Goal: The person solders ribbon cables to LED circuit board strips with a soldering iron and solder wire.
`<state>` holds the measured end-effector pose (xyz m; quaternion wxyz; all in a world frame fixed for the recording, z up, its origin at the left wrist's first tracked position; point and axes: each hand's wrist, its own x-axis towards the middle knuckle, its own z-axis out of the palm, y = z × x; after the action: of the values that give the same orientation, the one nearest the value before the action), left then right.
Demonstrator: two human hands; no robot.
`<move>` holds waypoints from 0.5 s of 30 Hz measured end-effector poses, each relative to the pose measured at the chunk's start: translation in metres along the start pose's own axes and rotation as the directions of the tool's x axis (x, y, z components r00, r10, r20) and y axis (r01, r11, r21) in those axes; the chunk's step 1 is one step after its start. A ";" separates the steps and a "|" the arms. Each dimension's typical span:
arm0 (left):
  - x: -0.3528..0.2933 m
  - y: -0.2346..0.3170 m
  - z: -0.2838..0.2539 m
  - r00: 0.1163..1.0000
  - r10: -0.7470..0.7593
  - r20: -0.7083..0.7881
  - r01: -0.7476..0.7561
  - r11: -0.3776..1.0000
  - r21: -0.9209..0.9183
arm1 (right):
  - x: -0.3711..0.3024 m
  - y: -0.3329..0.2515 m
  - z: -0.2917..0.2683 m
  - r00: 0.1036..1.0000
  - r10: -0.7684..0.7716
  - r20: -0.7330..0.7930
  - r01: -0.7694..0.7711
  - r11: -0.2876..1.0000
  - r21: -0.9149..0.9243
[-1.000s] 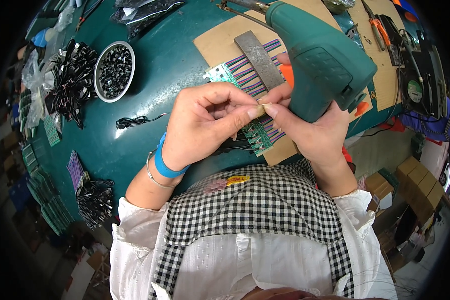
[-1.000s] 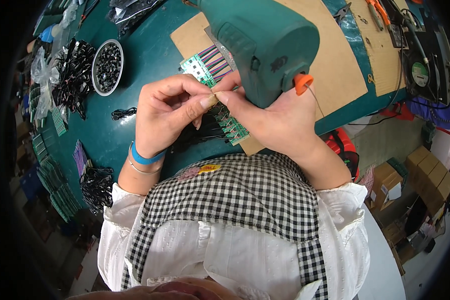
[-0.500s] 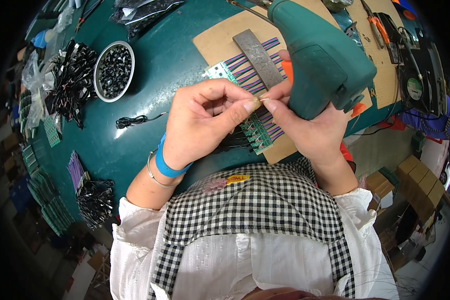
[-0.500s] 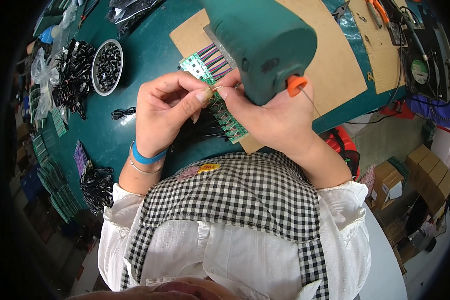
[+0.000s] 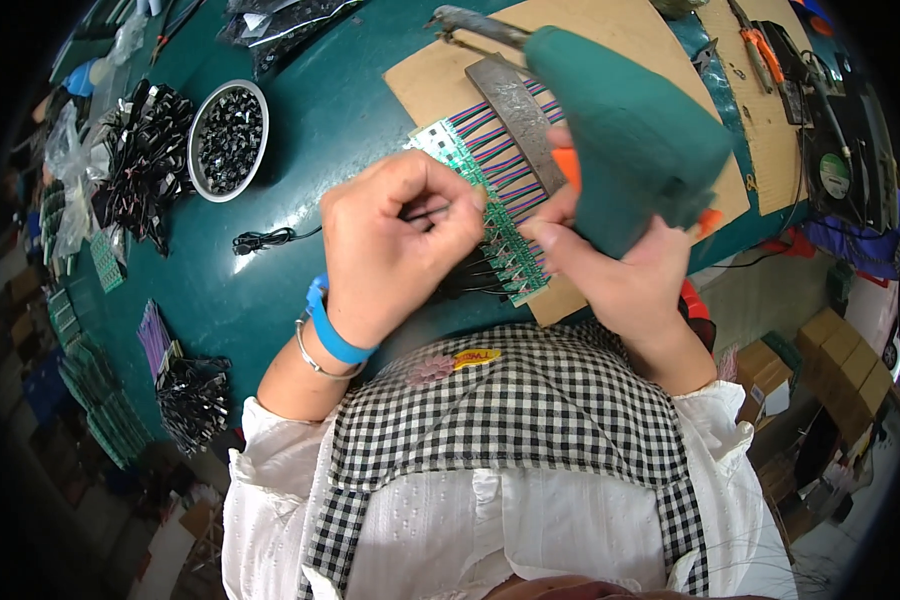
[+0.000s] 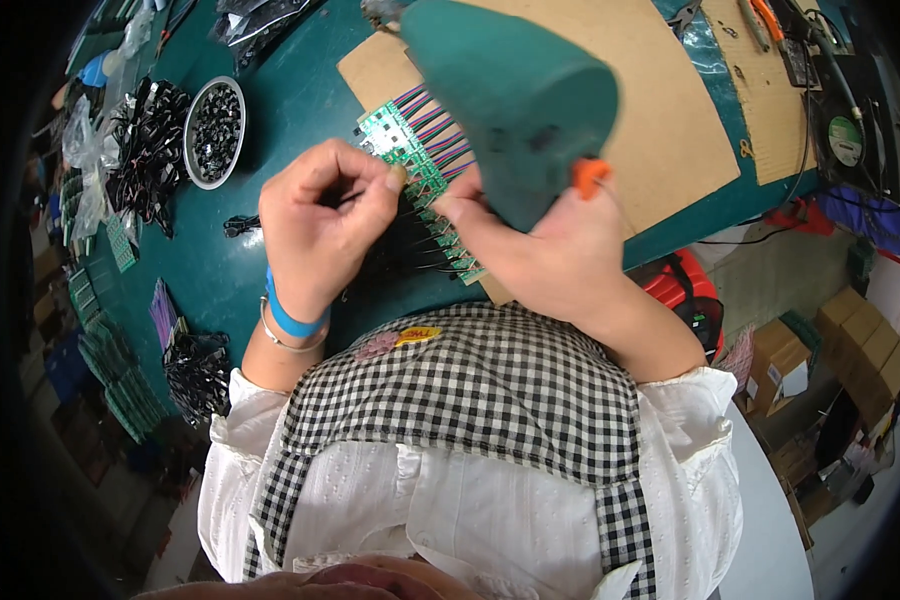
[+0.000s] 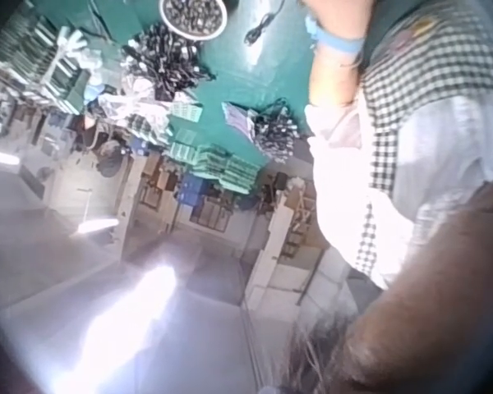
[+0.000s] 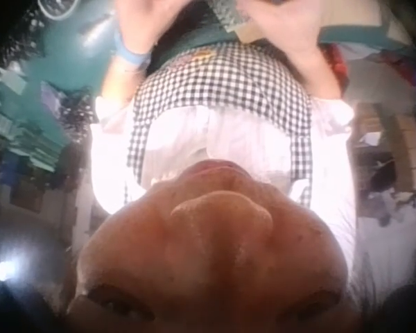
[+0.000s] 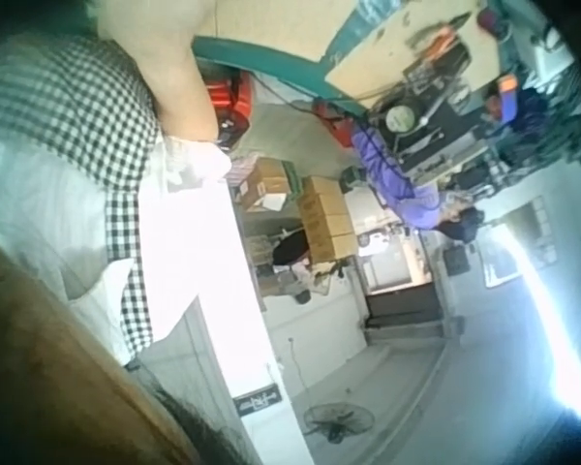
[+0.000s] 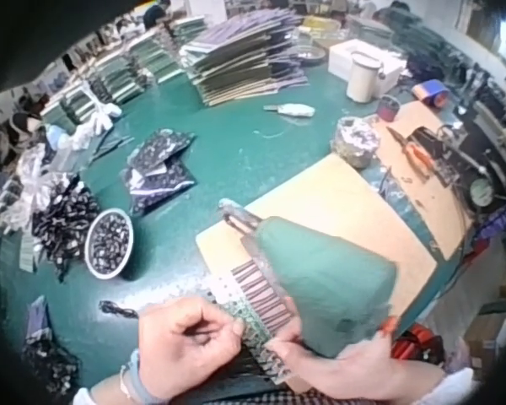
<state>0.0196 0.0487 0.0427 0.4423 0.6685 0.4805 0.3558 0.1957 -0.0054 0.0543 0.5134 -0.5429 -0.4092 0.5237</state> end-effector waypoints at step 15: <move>0.008 -0.033 0.001 0.998 0.017 -0.058 0.003 0.944 0.329 | -0.050 0.000 -0.059 0.994 0.077 -0.072 -0.071 0.994 0.086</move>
<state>0.0121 0.0614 0.0121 0.3090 0.7237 0.5436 0.2920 0.2481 -0.0618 0.0573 0.5308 -0.5553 -0.3470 0.5380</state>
